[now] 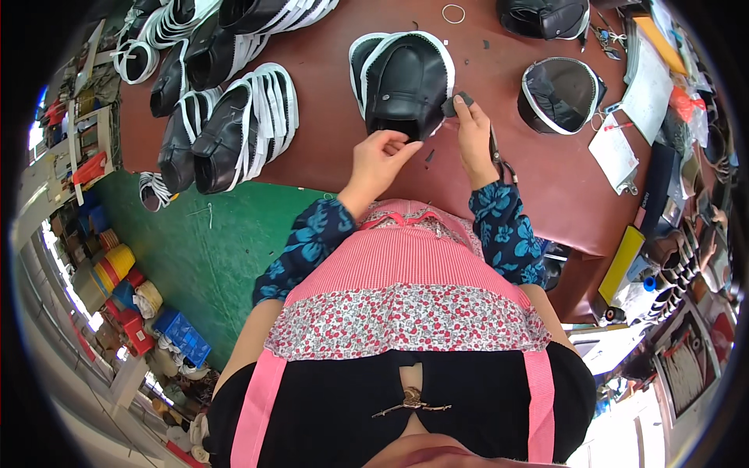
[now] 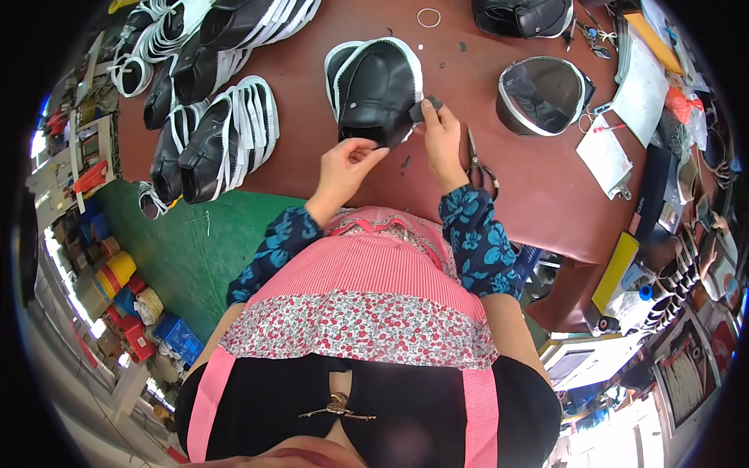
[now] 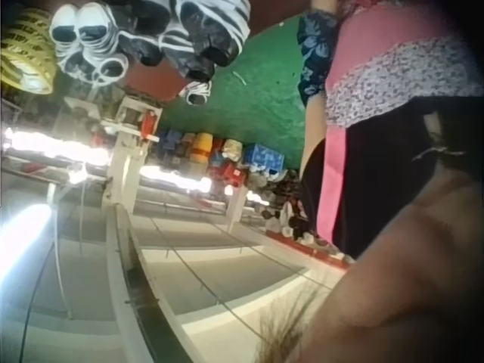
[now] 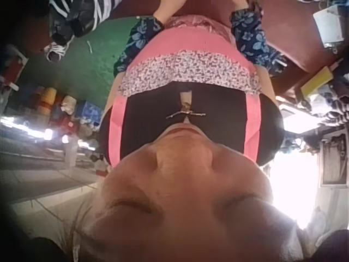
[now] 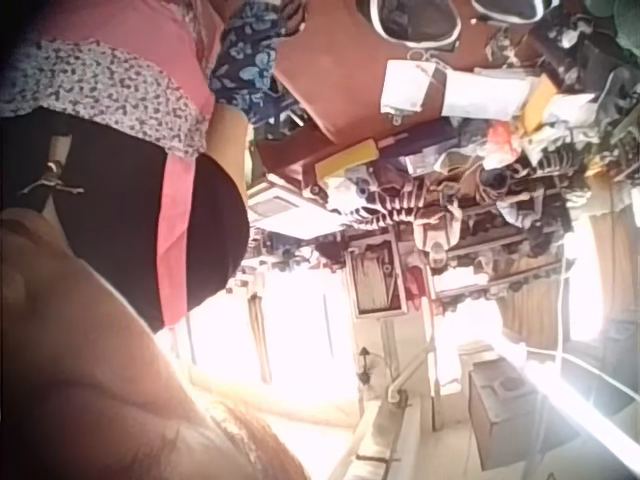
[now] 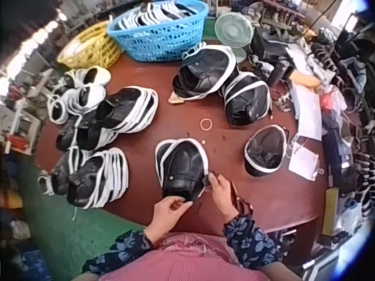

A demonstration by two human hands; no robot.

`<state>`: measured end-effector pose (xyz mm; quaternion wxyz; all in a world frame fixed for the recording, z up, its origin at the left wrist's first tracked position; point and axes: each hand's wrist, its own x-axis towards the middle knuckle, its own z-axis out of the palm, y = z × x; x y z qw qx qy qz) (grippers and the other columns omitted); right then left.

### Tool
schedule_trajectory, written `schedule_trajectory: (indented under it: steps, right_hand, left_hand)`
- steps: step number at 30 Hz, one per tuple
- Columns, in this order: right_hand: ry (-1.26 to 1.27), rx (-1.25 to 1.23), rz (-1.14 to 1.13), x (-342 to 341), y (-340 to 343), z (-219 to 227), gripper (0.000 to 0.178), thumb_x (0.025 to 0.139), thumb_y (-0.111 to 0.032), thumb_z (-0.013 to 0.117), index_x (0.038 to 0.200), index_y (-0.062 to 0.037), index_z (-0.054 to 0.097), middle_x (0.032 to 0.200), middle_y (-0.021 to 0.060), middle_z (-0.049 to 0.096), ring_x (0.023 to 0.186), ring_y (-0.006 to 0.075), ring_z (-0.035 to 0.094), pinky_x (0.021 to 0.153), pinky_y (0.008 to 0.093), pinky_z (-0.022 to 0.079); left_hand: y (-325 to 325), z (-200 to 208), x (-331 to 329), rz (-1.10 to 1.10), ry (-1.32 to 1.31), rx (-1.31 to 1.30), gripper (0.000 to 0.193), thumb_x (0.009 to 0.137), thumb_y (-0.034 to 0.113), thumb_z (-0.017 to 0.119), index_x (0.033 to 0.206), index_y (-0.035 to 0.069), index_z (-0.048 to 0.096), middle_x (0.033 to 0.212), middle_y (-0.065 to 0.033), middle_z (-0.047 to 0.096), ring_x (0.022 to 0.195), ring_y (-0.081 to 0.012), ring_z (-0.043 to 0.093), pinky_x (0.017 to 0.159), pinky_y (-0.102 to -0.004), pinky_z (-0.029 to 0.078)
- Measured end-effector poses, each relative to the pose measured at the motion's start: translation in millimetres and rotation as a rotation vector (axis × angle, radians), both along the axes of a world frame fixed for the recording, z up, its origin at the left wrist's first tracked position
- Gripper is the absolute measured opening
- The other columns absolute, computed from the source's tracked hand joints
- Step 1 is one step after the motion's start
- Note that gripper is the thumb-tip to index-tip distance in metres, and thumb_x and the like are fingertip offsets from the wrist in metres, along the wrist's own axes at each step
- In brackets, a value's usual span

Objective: Inspect and sort shoe uppers and soles at a factory workbench.

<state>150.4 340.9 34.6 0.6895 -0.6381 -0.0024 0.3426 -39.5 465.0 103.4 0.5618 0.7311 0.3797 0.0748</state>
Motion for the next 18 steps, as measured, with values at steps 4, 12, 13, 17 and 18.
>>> schedule_trajectory:
  steps: [4,12,13,17,18]
  right_hand:
    - [0.007,0.101,0.231,-26,-4,39,0.032,0.117,-0.03,0.072,0.123,-0.0002,0.081,0.102,0.0022,0.079,0.092,0.009,0.072,0.083,0.0296,0.06]
    - [0.266,0.084,0.089,48,8,-38,0.037,0.117,-0.032,0.07,0.137,-0.0013,0.075,0.13,0.0067,0.078,0.115,0.0162,0.072,0.104,0.0331,0.056]
    - [0.294,0.093,0.115,54,13,-47,0.037,0.117,-0.032,0.069,0.137,-0.0013,0.075,0.128,0.0067,0.078,0.115,0.0164,0.072,0.104,0.0342,0.056]
    - [0.329,0.101,0.162,67,20,-54,0.032,0.118,-0.03,0.067,0.132,-0.0014,0.074,0.122,0.0062,0.077,0.111,0.0175,0.073,0.104,0.038,0.06]
    - [0.328,0.107,0.153,67,18,-49,0.032,0.119,-0.029,0.067,0.132,-0.0014,0.074,0.122,0.0062,0.077,0.109,0.0173,0.073,0.103,0.0378,0.06]
  left_hand:
    - [2,-3,2,0.238,-0.181,-0.422,0.029,0.107,0.018,0.085,0.128,-0.001,0.08,0.118,-0.0032,0.083,0.106,-0.0132,0.078,0.097,-0.0315,0.061]
    - [61,6,-97,0.563,-0.405,-1.004,0.049,0.112,0.014,0.074,0.158,0.003,0.061,0.148,-0.0111,0.074,0.134,-0.0278,0.074,0.117,-0.0472,0.06]
    - [62,3,-106,0.579,-0.373,-1.011,0.049,0.111,0.013,0.075,0.157,0.003,0.062,0.149,-0.0113,0.074,0.134,-0.0281,0.074,0.117,-0.0474,0.06]
    - [40,11,-97,0.481,-0.311,-0.957,0.04,0.107,0.005,0.079,0.146,0.001,0.071,0.134,-0.0106,0.08,0.12,-0.0244,0.079,0.108,-0.0431,0.065]
    - [34,15,-89,0.484,-0.292,-0.942,0.037,0.105,0.002,0.08,0.141,0.001,0.074,0.128,-0.0096,0.081,0.115,-0.0223,0.08,0.104,-0.0411,0.067]
